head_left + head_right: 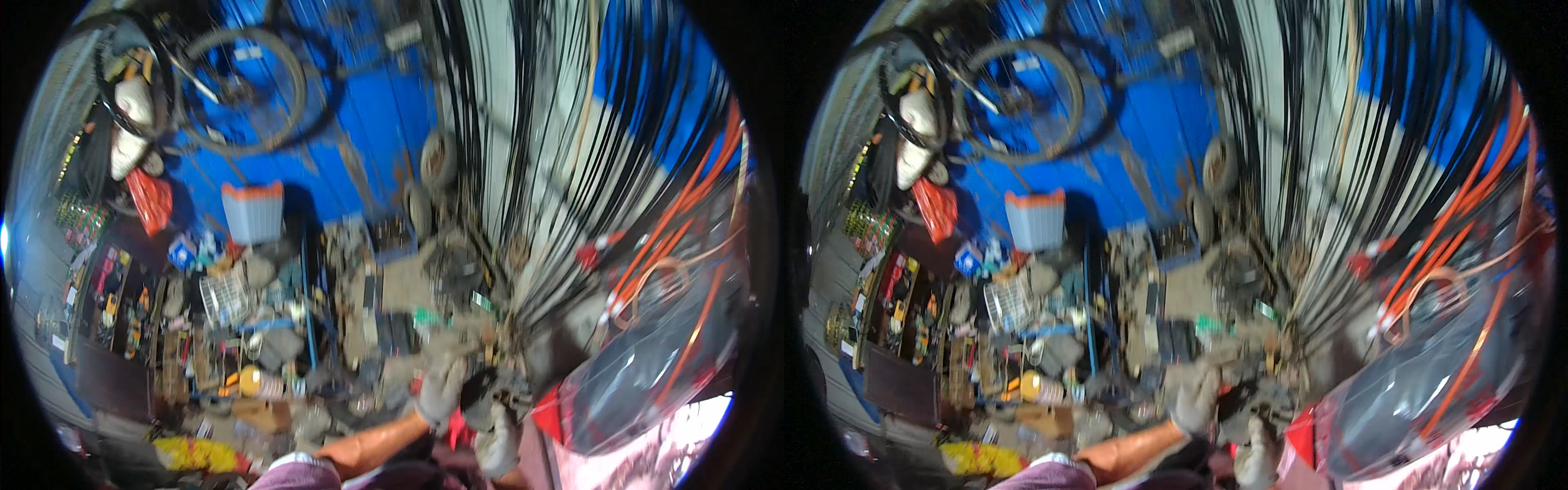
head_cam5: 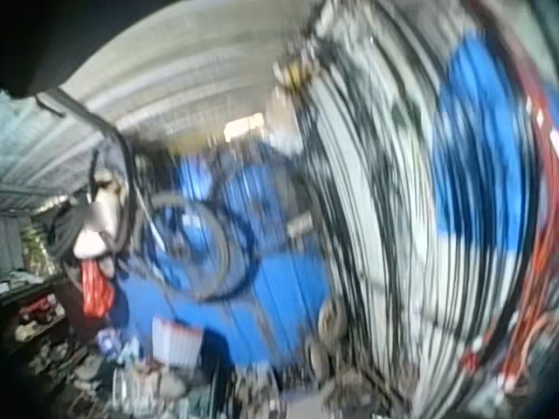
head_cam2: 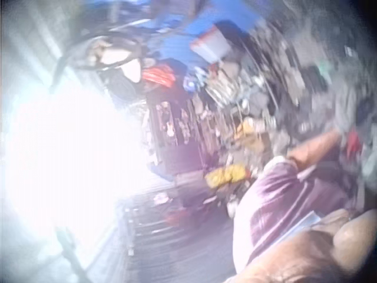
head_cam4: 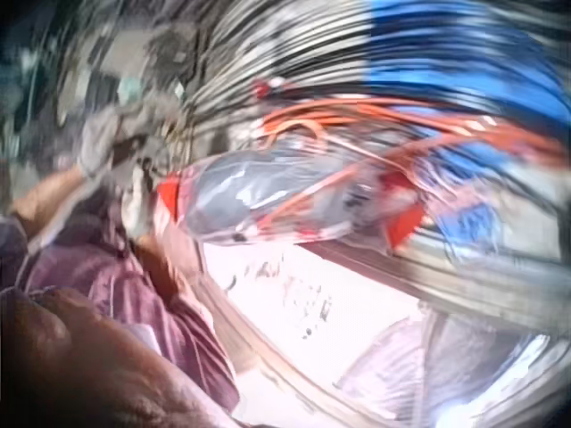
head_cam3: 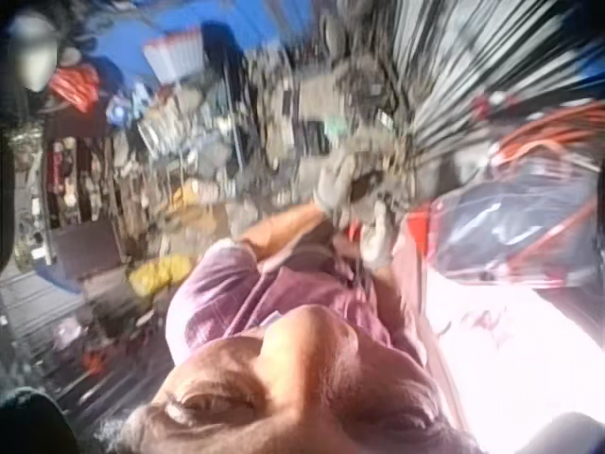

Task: The person picks up a mechanical part, sits on the floor, and uses a metal rod to clean or adjust its interior. They then stand up, walk outside, and continue inspecting the part while holding it with both hands.

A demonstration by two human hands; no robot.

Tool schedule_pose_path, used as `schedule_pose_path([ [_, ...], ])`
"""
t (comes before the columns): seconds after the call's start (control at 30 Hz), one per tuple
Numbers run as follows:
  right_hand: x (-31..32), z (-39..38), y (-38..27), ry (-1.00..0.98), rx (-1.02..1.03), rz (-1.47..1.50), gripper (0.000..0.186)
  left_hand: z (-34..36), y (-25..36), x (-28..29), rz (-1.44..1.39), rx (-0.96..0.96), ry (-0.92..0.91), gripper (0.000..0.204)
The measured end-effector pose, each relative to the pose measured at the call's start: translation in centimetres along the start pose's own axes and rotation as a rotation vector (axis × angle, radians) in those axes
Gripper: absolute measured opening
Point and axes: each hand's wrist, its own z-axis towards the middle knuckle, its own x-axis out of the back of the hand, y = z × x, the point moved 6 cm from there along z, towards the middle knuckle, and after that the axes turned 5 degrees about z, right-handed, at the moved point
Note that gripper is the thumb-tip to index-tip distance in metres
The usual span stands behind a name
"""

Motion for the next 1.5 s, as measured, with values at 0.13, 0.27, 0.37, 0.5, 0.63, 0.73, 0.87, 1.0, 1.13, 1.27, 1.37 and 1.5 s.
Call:
schedule_pose_path([
  [0.13, -1.2, 0.3, -0.6, 0.134, -0.063, -0.115, 0.021, -2.2, 0.5, -3.0, -0.081, -0.059, -0.135, 0.033],
  [0.27, 5.5, 6.0, 3.0, -0.11, -0.103, 0.129, 0.018, 0.6, 1.4, -3.7, -0.071, -0.025, -0.248, 0.034],
  [0.37, 1.6, 3.5, 0.2, -0.141, 0.096, -0.268, 0.036, 4.5, 3.5, -0.1, 0.065, -0.057, -0.306, 0.035],
  [0.5, 3.2, 2.6, -1.2, 0.037, -0.028, -0.021, 0.049, 17.3, 13.5, 6.0, 0.268, -0.535, -0.121, 0.033],
  [0.63, 3.9, 1.8, -3.3, 0.13, 0.026, 0.021, 0.045, 29.4, 26.3, 5.3, -0.041, -0.516, -0.12, 0.028],
  [0.73, 4.2, 1.1, -3.9, 0.166, 0.034, 0.057, 0.042, 38.8, 34.7, 3.7, -0.122, -0.57, -0.03, 0.039],
  [0.87, 6.6, 0.1, -4.7, 0.218, 0.103, 0.136, 0.039, 51.0, 42.2, 3.0, -0.336, -0.596, 0.038, 0.066],
  [1.0, 11.7, -3.8, -4.2, 0.394, 0.283, 0.322, 0.035, 60.4, 45.4, -0.9, -0.377, -0.809, -0.075, 0.045],
  [1.13, 14.1, -7.5, -2.3, 0.503, 0.393, 0.452, 0.032, 61.5, 48.3, -1.3, -0.47, -0.778, -0.196, 0.037],
  [1.27, 18.6, -9.5, -1.4, 0.569, 0.549, 0.473, 0.032, 65.1, 46.9, -4.5, -0.519, -0.614, -0.11, 0.037],
  [1.37, 15.8, -11.8, -3.5, 0.543, 0.493, 0.524, 0.03, 73.2, 50.2, 1.0, -0.358, -0.794, -0.213, 0.046],
  [1.5, 17.4, -14.3, -4.0, 0.586, 0.576, 0.473, 0.029, 74.2, 47.9, -1.6, -0.232, -0.819, -0.163, 0.054],
])
